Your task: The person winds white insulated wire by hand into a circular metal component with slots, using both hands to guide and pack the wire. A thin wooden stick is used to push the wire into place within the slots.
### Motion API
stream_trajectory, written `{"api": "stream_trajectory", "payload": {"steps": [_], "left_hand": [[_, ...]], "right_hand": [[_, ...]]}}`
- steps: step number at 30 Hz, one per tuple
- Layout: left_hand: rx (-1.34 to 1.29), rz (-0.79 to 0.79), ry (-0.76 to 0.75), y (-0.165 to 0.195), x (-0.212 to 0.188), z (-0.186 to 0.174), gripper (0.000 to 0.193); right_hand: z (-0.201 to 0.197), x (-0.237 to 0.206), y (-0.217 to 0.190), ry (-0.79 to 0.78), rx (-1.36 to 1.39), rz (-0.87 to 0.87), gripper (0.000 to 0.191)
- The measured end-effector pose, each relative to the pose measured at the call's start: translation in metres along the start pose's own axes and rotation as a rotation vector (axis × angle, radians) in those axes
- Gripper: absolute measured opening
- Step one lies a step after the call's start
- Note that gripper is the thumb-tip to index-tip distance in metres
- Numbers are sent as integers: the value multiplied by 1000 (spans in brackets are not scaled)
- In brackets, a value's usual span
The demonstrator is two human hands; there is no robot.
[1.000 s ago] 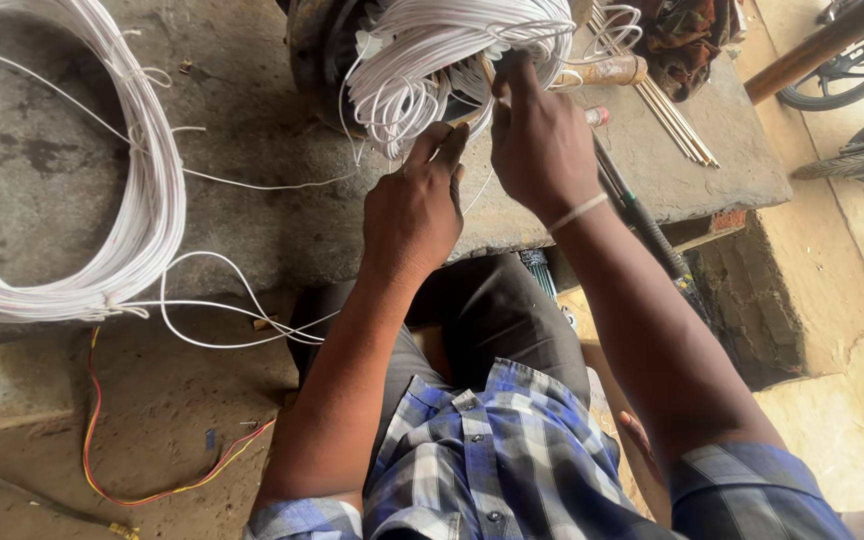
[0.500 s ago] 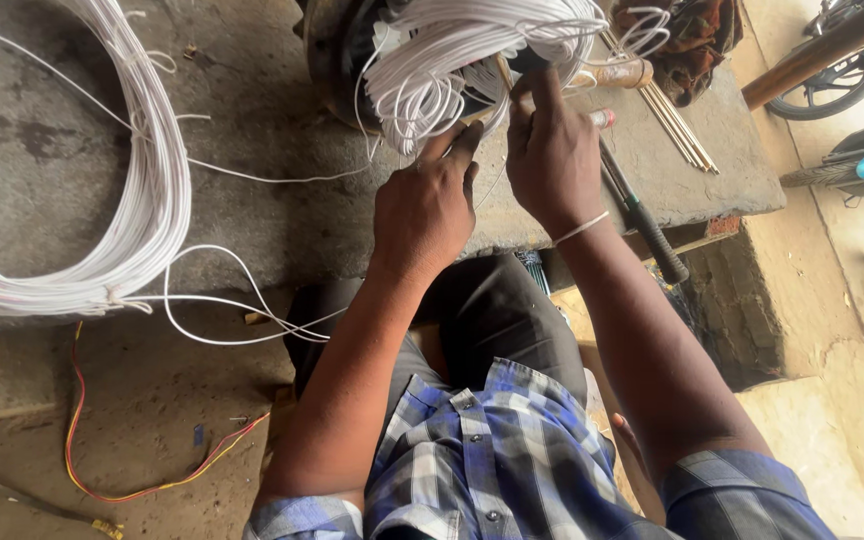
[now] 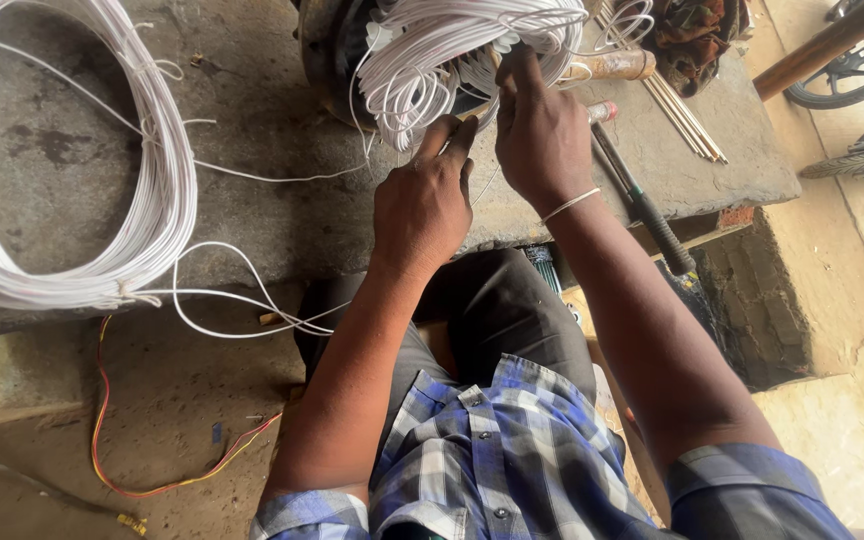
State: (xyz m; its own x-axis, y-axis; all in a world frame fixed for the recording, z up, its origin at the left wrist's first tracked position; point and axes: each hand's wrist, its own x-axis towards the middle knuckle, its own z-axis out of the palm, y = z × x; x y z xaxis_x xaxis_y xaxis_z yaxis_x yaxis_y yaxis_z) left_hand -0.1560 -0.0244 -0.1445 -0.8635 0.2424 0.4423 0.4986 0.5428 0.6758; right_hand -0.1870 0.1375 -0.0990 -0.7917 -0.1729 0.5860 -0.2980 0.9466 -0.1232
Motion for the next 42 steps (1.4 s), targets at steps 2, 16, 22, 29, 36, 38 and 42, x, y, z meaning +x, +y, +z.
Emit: {"api": "stream_trajectory", "payload": {"steps": [2, 16, 22, 29, 36, 38, 42], "left_hand": [[31, 26, 29, 1, 0, -2, 40], [-77, 34, 57, -6, 4, 0, 38], [-73, 50, 78, -6, 5, 1, 41], [-146, -47, 21, -10, 7, 1, 24], [-146, 94, 41, -7, 5, -11, 30], [-129, 107, 46, -2, 6, -14, 33], [-38, -226, -254, 15, 6, -14, 44]], "right_hand": [[-5, -3, -4, -18, 60, 37, 9], [-15, -33, -22, -132, 1438, 759, 55], [-13, -14, -28, -200, 1435, 785, 67], [-7, 13, -56, -190, 1444, 854, 67], [-20, -8, -29, -279, 1558, 512, 55], [-36, -24, -7, -309, 946, 24, 39], [-69, -62, 14, -488, 1178, 556, 59]]}}
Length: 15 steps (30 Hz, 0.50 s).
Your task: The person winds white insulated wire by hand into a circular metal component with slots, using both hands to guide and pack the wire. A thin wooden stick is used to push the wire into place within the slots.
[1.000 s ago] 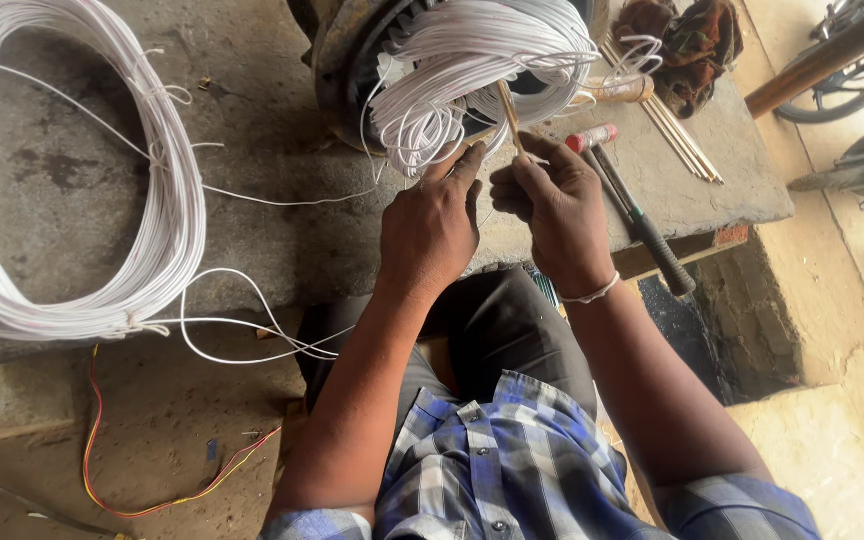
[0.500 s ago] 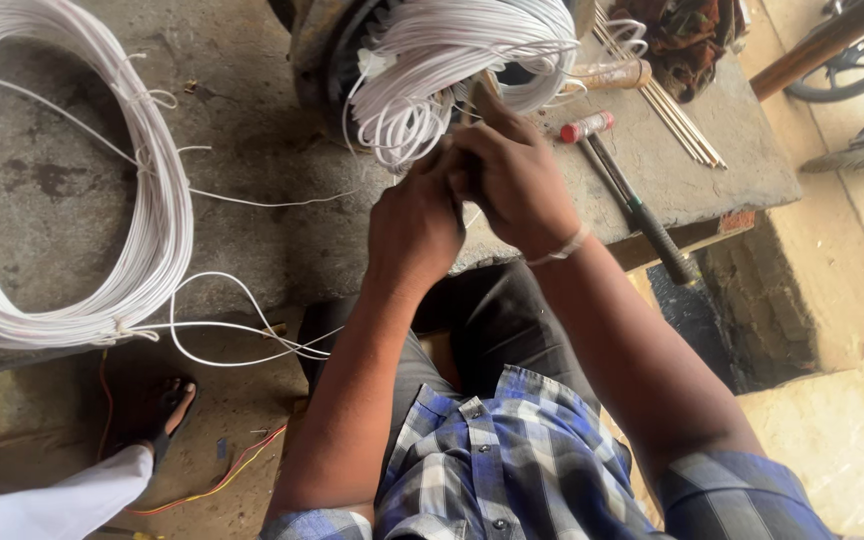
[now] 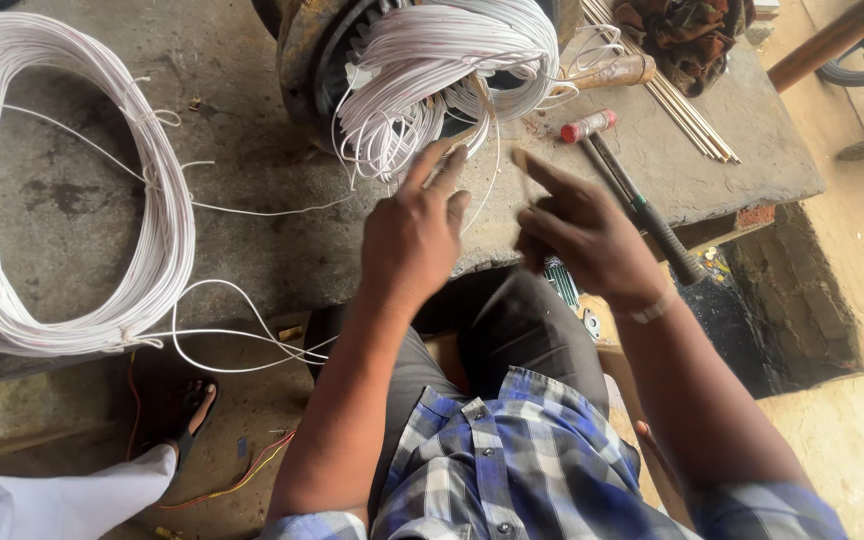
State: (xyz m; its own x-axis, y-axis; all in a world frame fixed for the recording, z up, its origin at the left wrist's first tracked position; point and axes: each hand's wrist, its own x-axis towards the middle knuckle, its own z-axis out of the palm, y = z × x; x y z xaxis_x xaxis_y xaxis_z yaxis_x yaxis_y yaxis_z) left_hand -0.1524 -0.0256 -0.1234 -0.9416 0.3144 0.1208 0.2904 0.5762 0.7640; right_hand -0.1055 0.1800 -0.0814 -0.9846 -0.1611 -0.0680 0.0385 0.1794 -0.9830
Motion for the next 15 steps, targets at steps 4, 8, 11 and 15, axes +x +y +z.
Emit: {"api": "stream_trajectory", "payload": {"steps": [4, 8, 11, 15], "left_hand": [[89, 330, 328, 17, 6, 16, 39], [251, 402, 457, 15, 41, 30, 42], [233, 370, 438, 5, 62, 40, 44], [275, 333, 402, -2, 67, 46, 38]], "right_hand": [[-2, -15, 6, 53, -26, 46, 54], [7, -10, 17, 33, 5, 13, 65], [10, -11, 20, 61, 38, -36, 67], [7, -14, 19, 77, 12, -37, 65]]}}
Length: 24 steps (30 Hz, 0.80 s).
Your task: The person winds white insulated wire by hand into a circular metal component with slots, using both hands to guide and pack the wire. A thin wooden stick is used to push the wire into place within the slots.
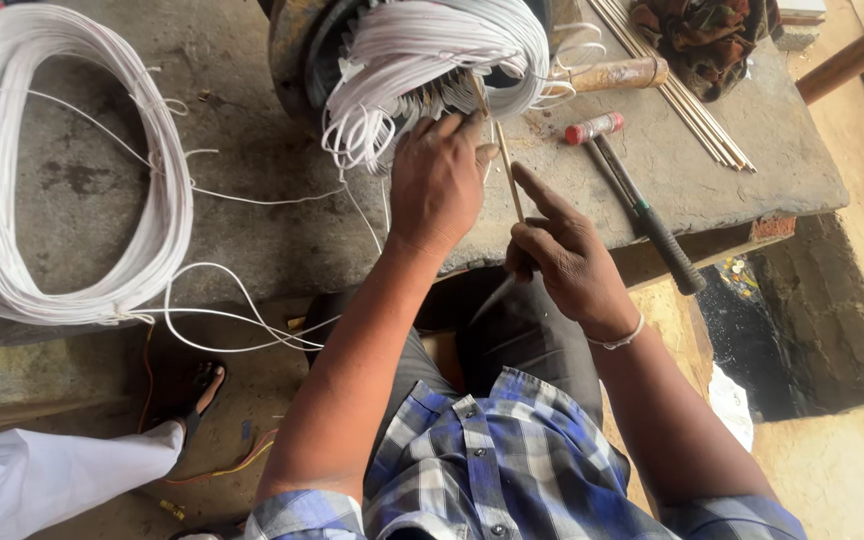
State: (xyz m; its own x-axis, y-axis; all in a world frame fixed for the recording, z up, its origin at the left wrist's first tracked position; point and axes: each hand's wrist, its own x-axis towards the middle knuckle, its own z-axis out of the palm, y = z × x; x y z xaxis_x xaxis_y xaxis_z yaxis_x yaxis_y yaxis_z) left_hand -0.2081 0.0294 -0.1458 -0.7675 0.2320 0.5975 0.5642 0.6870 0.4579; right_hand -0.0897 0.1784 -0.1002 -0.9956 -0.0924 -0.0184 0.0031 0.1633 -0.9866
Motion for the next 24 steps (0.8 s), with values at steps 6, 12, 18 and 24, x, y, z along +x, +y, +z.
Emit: {"api": "stream_trajectory", "payload": {"steps": [6, 12, 18, 24], "left_hand": [[-70, 10, 75, 7, -3, -14, 33], [-89, -16, 55, 12, -2, -23, 31], [-72, -12, 42, 13, 0, -24, 34], [-52, -38, 2, 8, -3, -18, 35]], "right_hand": [[1, 8, 3, -32, 82, 32, 66], [3, 18, -8, -54, 74, 31, 66], [13, 47, -15, 106, -234, 36, 58], [17, 62, -3, 232, -489, -153, 48]]}}
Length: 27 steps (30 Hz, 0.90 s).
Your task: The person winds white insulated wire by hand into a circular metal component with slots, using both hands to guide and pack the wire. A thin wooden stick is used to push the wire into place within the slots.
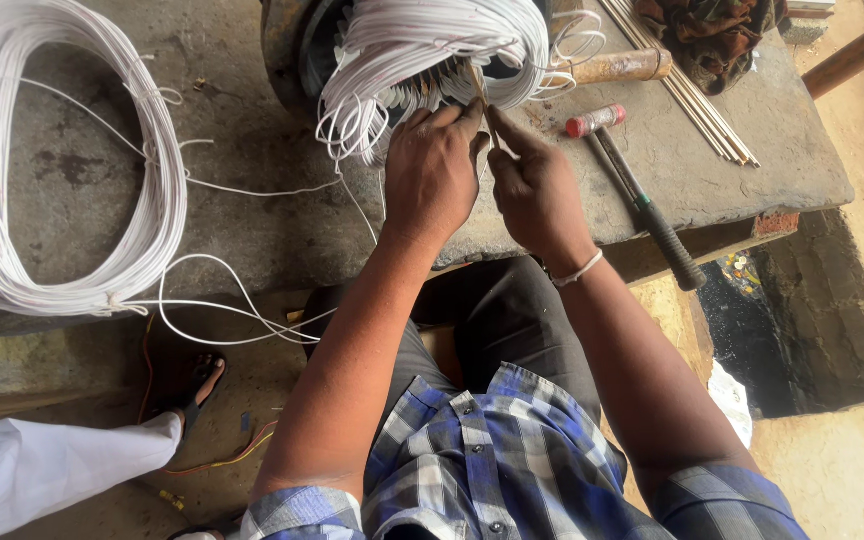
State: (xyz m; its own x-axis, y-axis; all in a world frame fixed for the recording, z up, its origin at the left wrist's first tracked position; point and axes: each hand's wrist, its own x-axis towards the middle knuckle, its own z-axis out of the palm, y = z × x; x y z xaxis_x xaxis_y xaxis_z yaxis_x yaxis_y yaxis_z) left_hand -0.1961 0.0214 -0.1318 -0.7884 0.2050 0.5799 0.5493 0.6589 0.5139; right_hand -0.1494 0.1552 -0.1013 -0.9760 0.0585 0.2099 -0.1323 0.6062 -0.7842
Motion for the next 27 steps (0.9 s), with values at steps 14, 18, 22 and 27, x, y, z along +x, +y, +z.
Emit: {"api": "stream_trajectory", "payload": {"steps": [14, 18, 22, 27], "left_hand": [[76, 115, 65, -14, -16, 25, 48], [52, 121, 68, -11, -16, 17, 47], [45, 125, 39, -22, -17, 24, 39], [54, 163, 55, -40, -24, 49, 32]], "right_hand": [[7, 43, 15, 107, -284, -257, 36], [12, 58, 16, 174, -322, -325, 30], [17, 68, 13, 187, -345, -270, 29], [20, 68, 22, 181, -347, -267, 30]]}}
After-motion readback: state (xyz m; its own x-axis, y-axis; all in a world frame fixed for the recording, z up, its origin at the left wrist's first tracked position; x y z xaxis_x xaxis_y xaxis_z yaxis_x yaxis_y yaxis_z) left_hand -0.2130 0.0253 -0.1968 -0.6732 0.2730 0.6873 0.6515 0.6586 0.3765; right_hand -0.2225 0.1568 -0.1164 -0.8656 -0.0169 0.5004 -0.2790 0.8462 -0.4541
